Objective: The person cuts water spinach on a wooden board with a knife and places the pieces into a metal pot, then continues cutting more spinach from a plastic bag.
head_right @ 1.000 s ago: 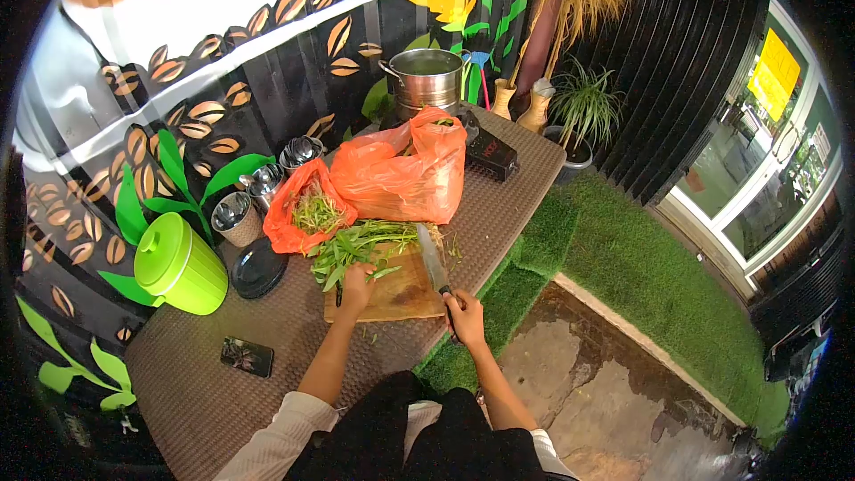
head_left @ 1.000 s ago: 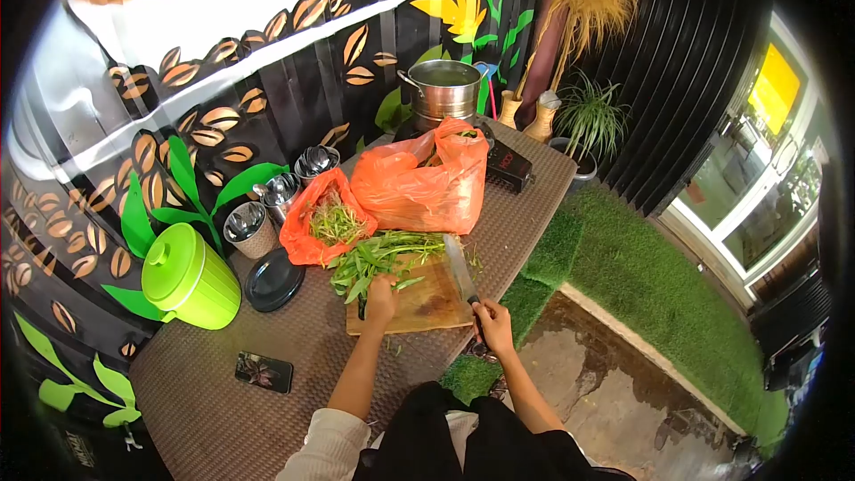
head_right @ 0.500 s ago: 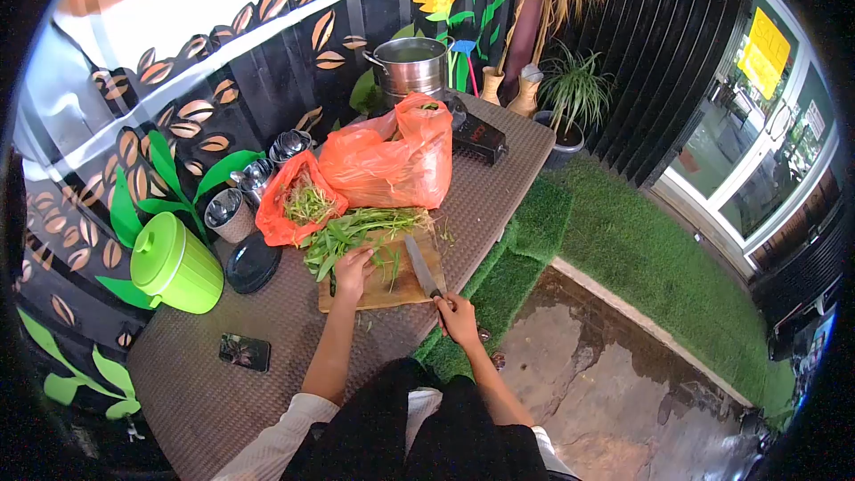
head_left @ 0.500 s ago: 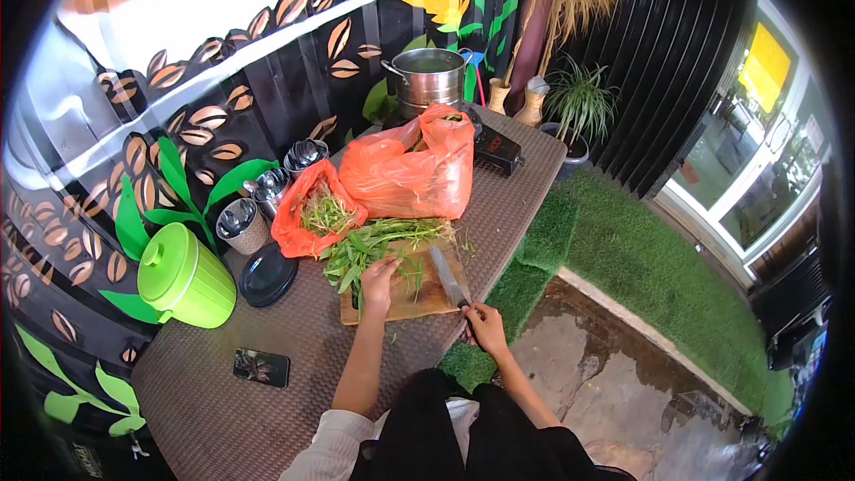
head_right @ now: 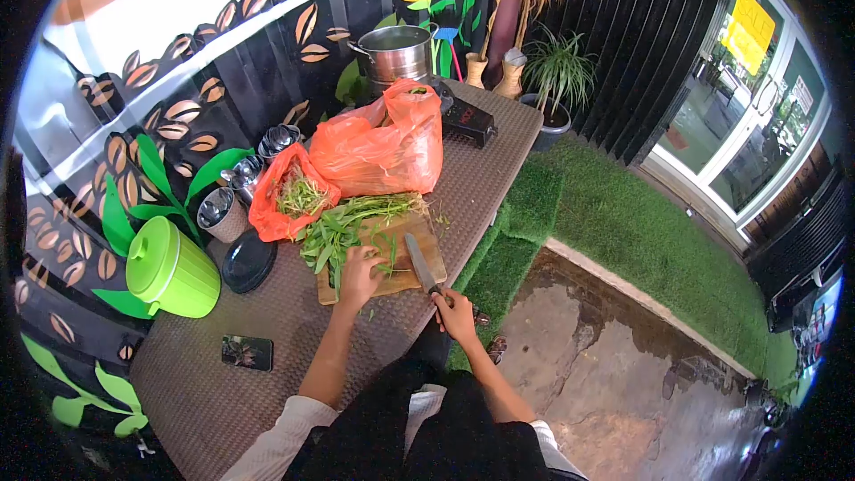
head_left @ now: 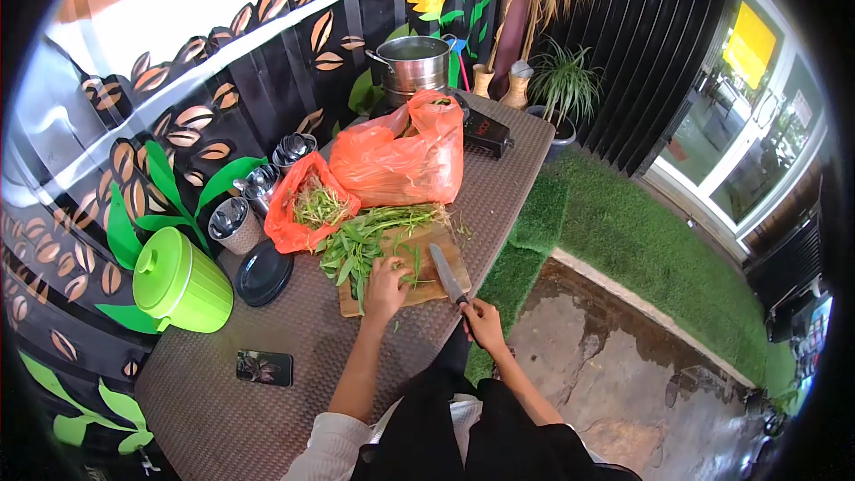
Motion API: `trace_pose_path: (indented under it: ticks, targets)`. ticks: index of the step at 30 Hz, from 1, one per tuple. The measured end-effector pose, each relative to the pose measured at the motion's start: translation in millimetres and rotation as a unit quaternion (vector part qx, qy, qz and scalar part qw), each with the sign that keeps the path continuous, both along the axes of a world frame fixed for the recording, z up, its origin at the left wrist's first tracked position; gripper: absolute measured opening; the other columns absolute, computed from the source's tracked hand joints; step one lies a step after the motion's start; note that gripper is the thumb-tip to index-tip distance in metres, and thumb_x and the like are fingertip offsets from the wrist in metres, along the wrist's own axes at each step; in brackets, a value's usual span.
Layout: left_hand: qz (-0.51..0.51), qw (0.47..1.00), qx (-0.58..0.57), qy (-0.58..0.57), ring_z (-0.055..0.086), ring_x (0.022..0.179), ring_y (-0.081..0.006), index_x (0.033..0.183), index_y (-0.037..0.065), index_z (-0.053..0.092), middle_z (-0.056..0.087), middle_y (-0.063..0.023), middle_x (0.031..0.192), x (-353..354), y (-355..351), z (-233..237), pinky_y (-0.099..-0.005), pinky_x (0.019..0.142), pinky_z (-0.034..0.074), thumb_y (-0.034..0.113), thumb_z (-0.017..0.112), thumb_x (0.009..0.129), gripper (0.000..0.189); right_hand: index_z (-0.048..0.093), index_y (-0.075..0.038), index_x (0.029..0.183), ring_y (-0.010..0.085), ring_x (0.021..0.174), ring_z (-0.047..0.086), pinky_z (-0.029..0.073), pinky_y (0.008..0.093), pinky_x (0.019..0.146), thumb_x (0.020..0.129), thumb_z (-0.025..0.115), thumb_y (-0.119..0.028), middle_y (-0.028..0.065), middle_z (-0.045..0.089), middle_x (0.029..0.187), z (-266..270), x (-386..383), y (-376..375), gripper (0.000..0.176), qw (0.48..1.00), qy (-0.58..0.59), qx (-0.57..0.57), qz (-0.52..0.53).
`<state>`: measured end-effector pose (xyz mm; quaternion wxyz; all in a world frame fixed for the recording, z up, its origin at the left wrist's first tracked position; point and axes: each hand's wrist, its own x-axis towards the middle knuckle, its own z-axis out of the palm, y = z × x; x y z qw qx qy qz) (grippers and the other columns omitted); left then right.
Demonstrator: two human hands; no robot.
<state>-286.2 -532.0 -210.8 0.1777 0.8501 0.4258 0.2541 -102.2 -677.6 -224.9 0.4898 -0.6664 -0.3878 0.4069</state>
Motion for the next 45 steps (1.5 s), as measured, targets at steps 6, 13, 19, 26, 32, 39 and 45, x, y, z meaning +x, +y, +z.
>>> trace_pose_path:
  ticks: [6,13,19,26,32,39,45]
  targets:
    - [-0.02,0.998,0.0,0.055,0.046,0.109,-0.0286,0.089,0.011,0.071,0.057,-0.0062,0.103,7,8,-8,-0.0428,0.093,0.04,0.019,0.074,0.073,0.018,0.055,0.0,0.074,0.0114,0.036,0.048,0.037,0.0267,0.036,0.092,0.053,-0.021,0.0043,0.052,0.048,-3,-1,0,0.028,0.999,-0.011,0.005,-0.03]
    - [-0.029,0.999,-0.001,-0.025,0.052,0.098,-0.0283,0.084,0.006,0.064,0.061,-0.0092,0.092,16,8,-10,-0.0418,0.087,0.039,0.015,0.069,0.079,0.012,0.058,0.0,0.084,0.0096,0.036,0.046,0.036,0.027,0.035,0.091,0.056,-0.022,0.0035,0.05,0.047,-10,-8,3,0.023,0.996,-0.066,0.026,-0.059]
    - [-0.138,0.973,-0.168,-0.072,0.057,0.083,-0.0338,0.088,0.003,0.058,0.061,-0.0118,0.089,25,28,-29,-0.046,0.078,0.043,0.013,0.064,0.083,0.012,0.058,0.0,0.087,0.0092,0.036,0.045,0.035,0.0274,0.035,0.091,0.057,-0.022,0.0037,0.05,0.047,-11,-9,5,0.022,0.995,-0.054,0.018,-0.077]
    - [0.109,0.991,0.04,-0.062,0.057,0.086,-0.0331,0.086,0.001,0.06,0.061,-0.0119,0.088,5,42,-26,-0.0448,0.081,0.042,0.009,0.065,0.08,0.011,0.057,0.0,0.091,0.0104,0.036,0.047,0.036,0.0283,0.036,0.091,0.057,-0.022,0.0047,0.05,0.047,-25,-5,8,0.022,0.996,-0.076,0.017,-0.045]
    - [-0.047,0.988,-0.071,-0.128,0.057,0.091,-0.0311,0.086,0.001,0.066,0.064,-0.0134,0.087,21,9,-42,-0.0409,0.082,0.043,0.009,0.065,0.079,0.01,0.055,0.001,0.095,0.0231,0.041,0.056,0.041,0.0359,0.04,0.09,0.056,-0.021,0.0129,0.055,0.052,-22,-13,12,0.022,0.986,-0.163,0.022,-0.034]
    - [-0.032,0.983,-0.022,-0.18,0.059,0.085,-0.0291,0.089,0.002,0.069,0.062,-0.0118,0.083,27,-2,-56,-0.0374,0.077,0.045,0.006,0.067,0.078,0.012,0.058,-0.002,0.095,0.04,0.064,0.062,0.05,0.048,0.059,0.087,0.058,-0.025,0.0218,0.062,0.066,-10,-15,18,0.025,0.929,-0.369,-0.033,-0.016]
    - [-0.017,0.975,-0.012,-0.222,0.06,0.08,-0.0266,0.091,0.002,0.07,0.06,-0.0107,0.081,26,-4,-64,-0.0349,0.072,0.047,0.005,0.066,0.079,0.012,0.058,-0.004,0.095,0.0385,0.062,0.062,0.051,0.0467,0.058,0.086,0.06,-0.026,0.0211,0.062,0.065,9,-8,27,0.024,0.897,-0.438,-0.046,0.035]
